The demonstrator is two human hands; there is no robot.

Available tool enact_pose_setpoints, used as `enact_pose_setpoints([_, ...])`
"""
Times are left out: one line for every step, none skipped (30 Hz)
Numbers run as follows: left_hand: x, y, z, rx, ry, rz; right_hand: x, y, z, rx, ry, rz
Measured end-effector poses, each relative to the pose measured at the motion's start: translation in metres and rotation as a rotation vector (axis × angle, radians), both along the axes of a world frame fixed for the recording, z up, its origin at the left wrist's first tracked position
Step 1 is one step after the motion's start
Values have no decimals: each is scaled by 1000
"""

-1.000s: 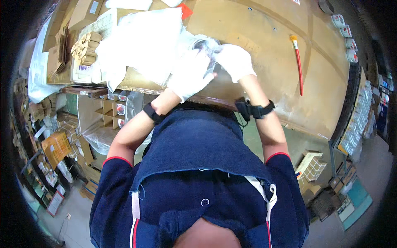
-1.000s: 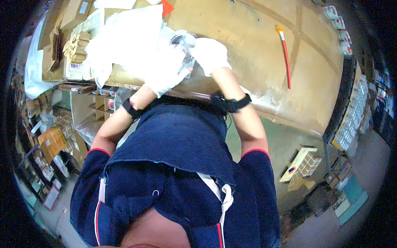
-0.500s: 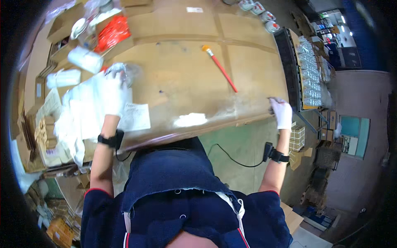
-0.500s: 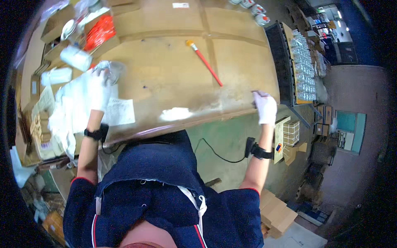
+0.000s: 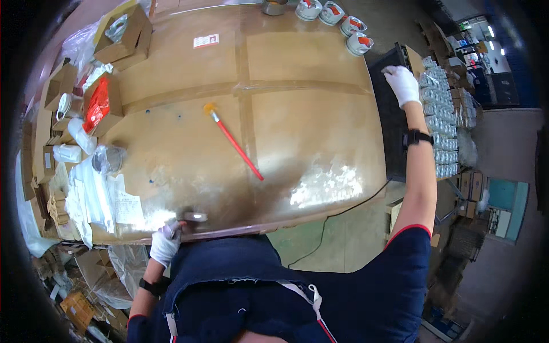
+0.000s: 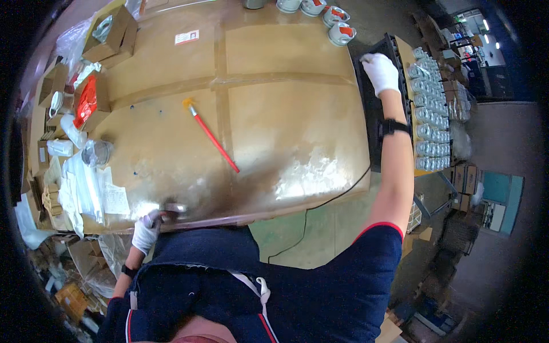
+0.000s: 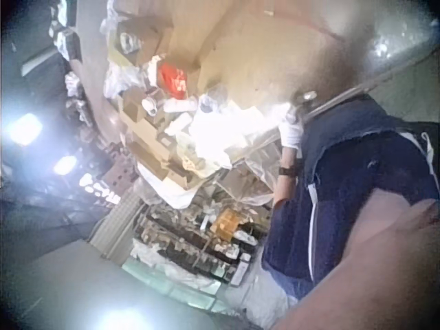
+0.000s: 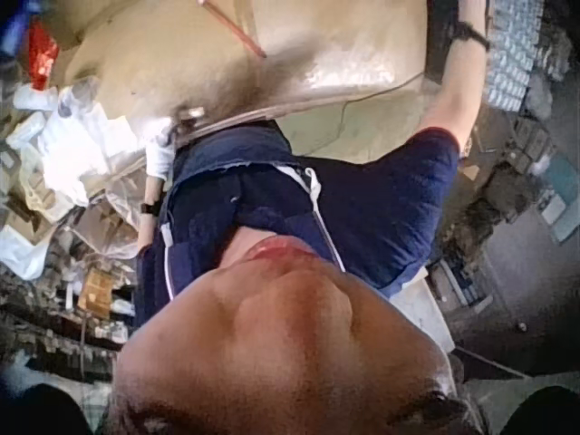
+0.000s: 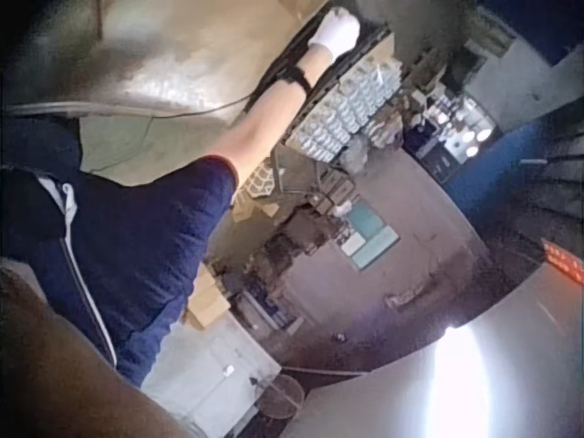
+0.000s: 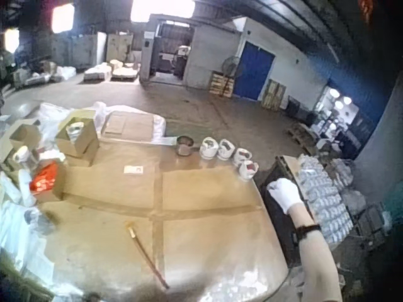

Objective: The person packs several round metal canisters by hand, first placing each into a plastic bag, then arranging the bagged canisters into a cardboard box with dividers.

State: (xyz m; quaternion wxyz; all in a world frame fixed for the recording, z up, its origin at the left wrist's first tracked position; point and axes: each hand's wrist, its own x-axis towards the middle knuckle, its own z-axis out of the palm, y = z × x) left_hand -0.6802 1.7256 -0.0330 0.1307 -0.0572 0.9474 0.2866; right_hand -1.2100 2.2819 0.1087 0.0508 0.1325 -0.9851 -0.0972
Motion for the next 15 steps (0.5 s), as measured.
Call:
enact_pose_setpoints([-1, 10, 3, -11, -8, 8, -24, -7, -5, 37, -30, 12])
enact_pose_setpoints([-4, 20, 8, -7, -34, 15, -50, -6, -13, 74, -31, 22])
enact_pose_setpoints([-8, 28, 10, -1, -59, 20, -73, -5, -21, 70, -36, 27])
enact_pose_setpoints([-14, 34, 11, 3, -88, 19, -96, -3, -30, 96, -28, 26])
enact_pose_setpoints([-21, 40, 13, 3, -94, 23, -117, -2, -38, 124, -21, 25])
enact_pose_setpoints([-29, 46, 17, 24, -87, 58, -136, 0, -45, 98, -9, 52])
enact_pose_setpoints([-35, 53, 22, 36, -87, 105, -155, -7, -55, 91, -24, 66])
enact_pose_setpoints([-36, 55, 20, 23, -115, 127, -172, -15, -62, 90, -55, 43])
enact_pose_setpoints([-36, 58, 20, 20, -127, 137, -188, -23, -70, 91, -86, 19])
enact_pose_setpoints([-36, 60, 19, 14, -130, 158, -213, -17, -81, 65, -132, 14])
enact_pose_setpoints([-39, 62, 19, 1, -140, 184, -228, -20, -91, 59, -145, 28])
enact_pose_setpoints([-44, 66, 23, 10, -142, 219, -243, -23, -102, 66, -186, 36])
enact_pose_setpoints([-48, 66, 25, 4, -154, 236, -258, -27, -113, 73, -226, 45])
enact_pose_setpoints([-55, 66, 25, 6, -187, 253, -277, -22, -124, 3, -259, -67])
enact_pose_setpoints([-59, 65, 21, 17, -214, 267, -294, -6, -138, -47, -171, -89])
